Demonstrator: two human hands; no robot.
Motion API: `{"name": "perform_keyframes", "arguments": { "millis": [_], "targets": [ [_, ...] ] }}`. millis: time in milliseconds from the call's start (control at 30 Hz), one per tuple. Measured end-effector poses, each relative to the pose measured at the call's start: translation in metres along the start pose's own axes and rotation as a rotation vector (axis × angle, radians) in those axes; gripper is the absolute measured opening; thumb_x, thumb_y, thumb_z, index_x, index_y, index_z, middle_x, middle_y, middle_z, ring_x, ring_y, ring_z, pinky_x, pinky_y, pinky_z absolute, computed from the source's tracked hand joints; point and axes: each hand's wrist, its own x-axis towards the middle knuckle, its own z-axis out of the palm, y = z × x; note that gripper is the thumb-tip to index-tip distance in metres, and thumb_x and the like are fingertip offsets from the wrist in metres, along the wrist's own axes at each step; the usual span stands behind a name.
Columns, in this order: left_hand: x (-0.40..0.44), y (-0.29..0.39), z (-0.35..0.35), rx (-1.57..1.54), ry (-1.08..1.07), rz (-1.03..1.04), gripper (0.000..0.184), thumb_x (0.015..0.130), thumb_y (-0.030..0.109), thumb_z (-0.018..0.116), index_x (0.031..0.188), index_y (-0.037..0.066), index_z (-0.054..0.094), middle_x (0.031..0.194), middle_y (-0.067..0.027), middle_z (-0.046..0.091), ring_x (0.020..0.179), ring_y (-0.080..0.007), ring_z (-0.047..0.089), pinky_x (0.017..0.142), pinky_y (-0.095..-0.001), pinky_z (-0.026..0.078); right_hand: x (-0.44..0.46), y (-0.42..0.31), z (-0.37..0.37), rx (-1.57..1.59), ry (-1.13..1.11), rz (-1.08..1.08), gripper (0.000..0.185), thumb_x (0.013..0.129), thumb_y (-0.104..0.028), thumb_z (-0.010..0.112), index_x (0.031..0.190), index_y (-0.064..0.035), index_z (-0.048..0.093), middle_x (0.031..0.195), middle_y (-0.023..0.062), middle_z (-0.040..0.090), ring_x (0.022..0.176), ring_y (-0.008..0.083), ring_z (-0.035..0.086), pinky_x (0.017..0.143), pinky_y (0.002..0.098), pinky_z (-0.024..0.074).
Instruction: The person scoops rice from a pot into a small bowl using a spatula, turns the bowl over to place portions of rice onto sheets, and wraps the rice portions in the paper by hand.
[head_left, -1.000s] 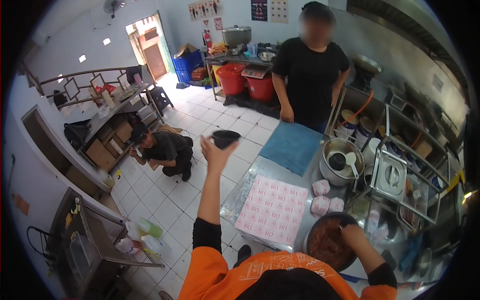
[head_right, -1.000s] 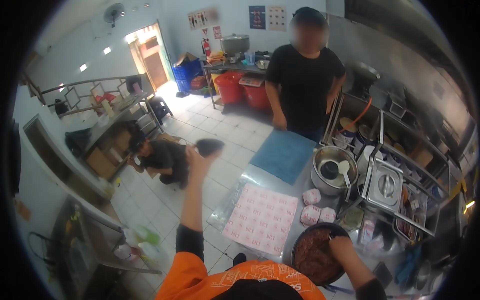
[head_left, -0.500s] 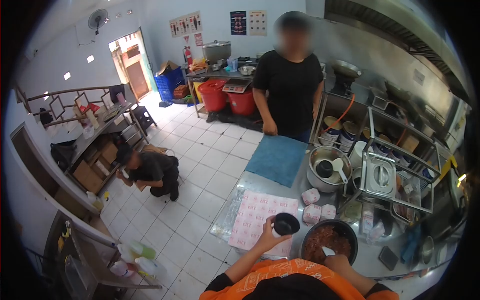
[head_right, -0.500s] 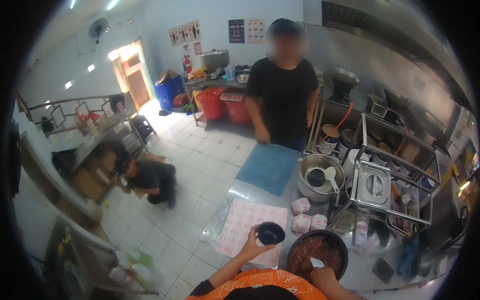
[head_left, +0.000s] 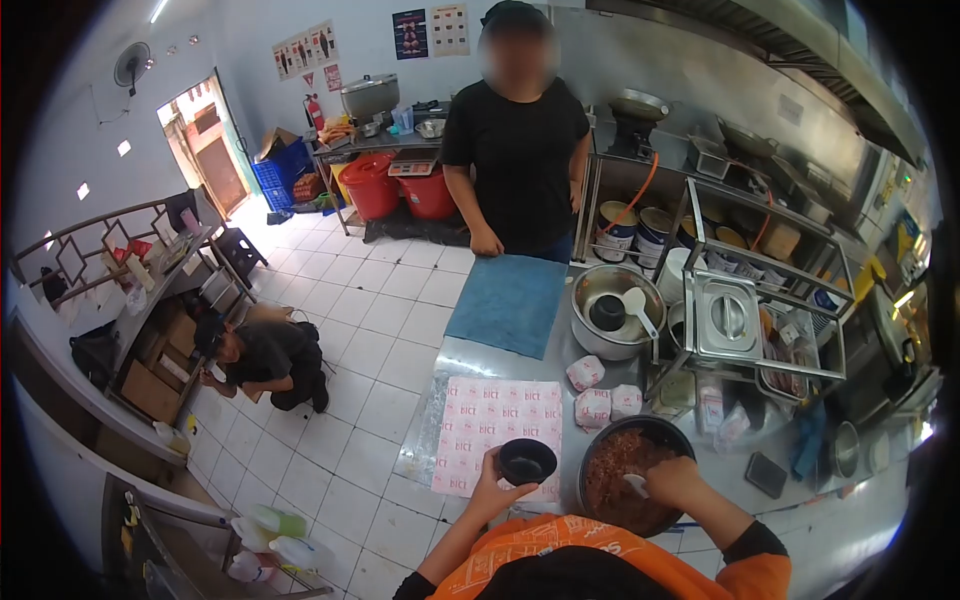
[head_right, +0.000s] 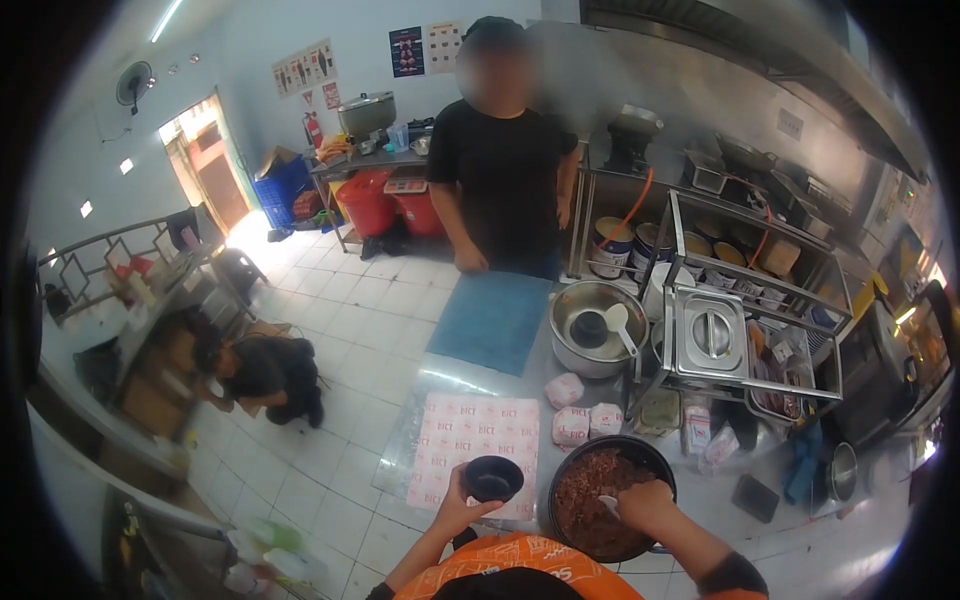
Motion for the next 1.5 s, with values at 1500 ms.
{"name": "perform_keyframes", "arguments": {
  "millis": [1500],
  "targets": [
    [-0.025, -0.017, 0.01, -0.142, 0.053, 0.085, 0.089, 0.071, 0.004, 0.083, 0.137, 0.003, 0.023, 0.13, -0.0152, 0.044, 0.122, -0.0257, 0.049, 0.1, -0.037, 0.043, 0.03, 0.034, 0.028, 0.059, -0.037, -0.45, 0.034, 0.087, -0.042, 0.051, 0.098, -0.0164, 0.071, 0.087, 0.016, 0.07, 0.086, 0.0359, 0.067, 0.077, 0.0486, 0.0524]
  ]
}}
